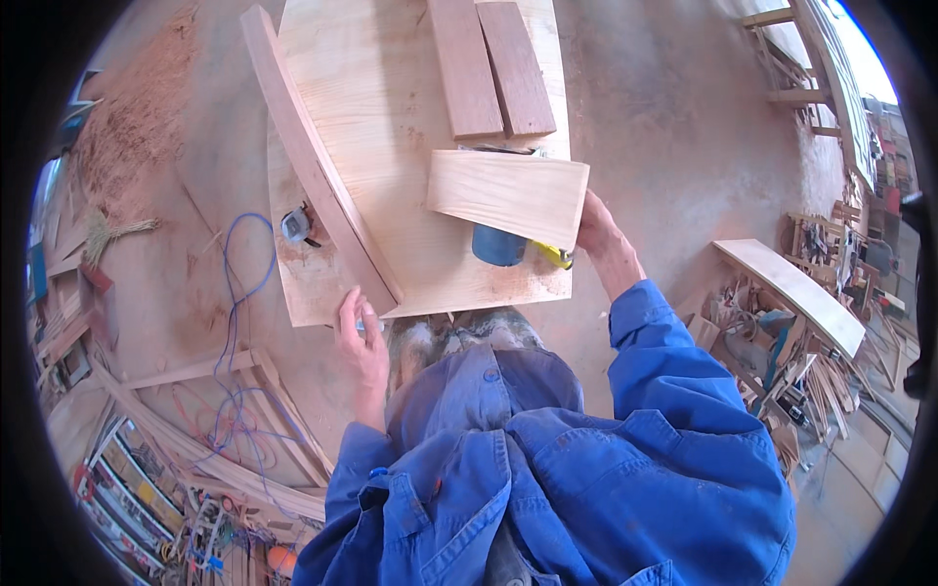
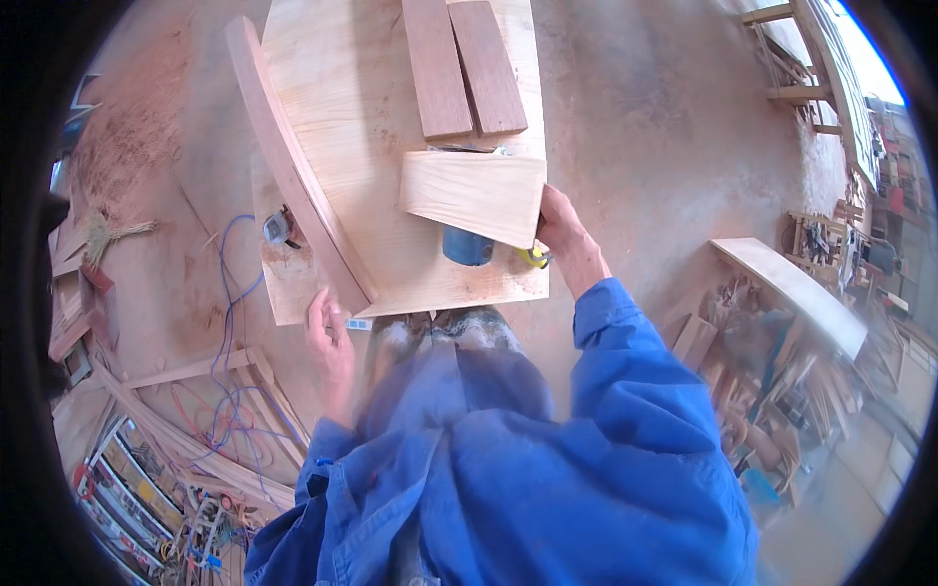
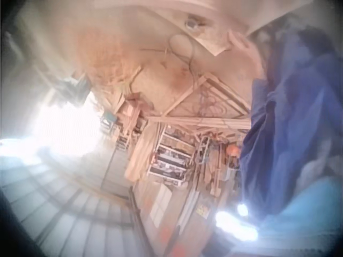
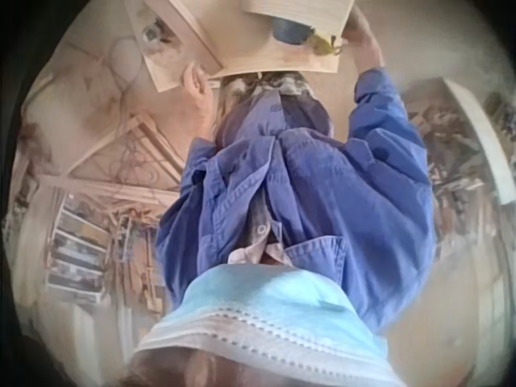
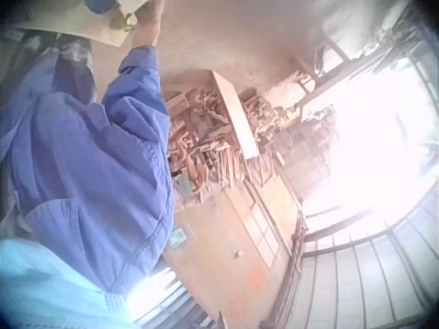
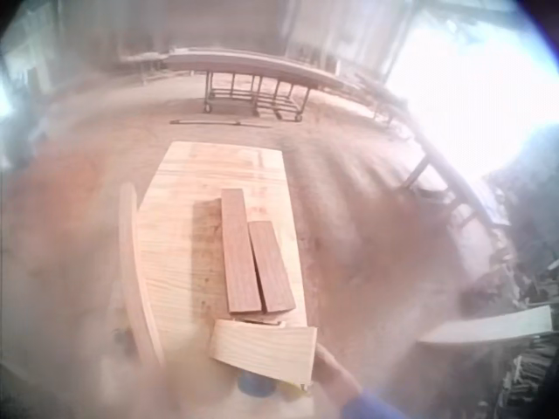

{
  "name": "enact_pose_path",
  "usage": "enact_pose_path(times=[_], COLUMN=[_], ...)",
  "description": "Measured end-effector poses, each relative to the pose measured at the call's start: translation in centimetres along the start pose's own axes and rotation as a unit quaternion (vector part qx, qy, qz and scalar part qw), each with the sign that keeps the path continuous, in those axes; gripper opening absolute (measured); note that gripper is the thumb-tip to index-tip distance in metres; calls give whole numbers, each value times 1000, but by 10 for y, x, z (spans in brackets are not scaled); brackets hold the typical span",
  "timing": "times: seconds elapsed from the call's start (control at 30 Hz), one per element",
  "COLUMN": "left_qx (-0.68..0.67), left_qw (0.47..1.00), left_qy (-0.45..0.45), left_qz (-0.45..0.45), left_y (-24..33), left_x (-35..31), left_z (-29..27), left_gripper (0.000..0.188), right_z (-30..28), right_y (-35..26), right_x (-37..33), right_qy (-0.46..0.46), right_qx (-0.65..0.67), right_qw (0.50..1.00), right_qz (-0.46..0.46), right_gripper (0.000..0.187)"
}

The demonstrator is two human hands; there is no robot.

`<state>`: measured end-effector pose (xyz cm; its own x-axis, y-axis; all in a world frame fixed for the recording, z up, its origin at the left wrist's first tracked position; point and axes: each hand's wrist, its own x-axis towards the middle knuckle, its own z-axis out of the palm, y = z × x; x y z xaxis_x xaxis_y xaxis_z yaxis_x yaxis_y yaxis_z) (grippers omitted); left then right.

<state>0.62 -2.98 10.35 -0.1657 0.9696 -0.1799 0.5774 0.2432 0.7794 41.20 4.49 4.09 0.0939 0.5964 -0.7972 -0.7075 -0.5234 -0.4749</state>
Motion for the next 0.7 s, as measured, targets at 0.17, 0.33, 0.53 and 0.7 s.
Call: enact_pose_path(times=[0.17, 0.33, 0.53, 0.7], left_qx=[-110, -352, -145, -110], left_qw=[985, 884, 920, 956], left_qy=[-121, -263, -343, -270], left_qz=[-48, -161, -126, -27], left_y=[48, 95, 113, 103], left_x=[16, 11, 7, 12], left_z=[-7, -8, -31, -27], left_gripper=[35, 50, 40, 25], right_z=[71, 122, 153, 157], right_y=[22, 67, 101, 86], right_x=[-63, -117, -147, -144], right_qy=[128, 161, 142, 95], right_qx=[-124, -178, -131, -114], right_qw=[982, 956, 964, 981], right_qz=[-71, -172, -181, -124], right_gripper=[35, 48, 52, 39])
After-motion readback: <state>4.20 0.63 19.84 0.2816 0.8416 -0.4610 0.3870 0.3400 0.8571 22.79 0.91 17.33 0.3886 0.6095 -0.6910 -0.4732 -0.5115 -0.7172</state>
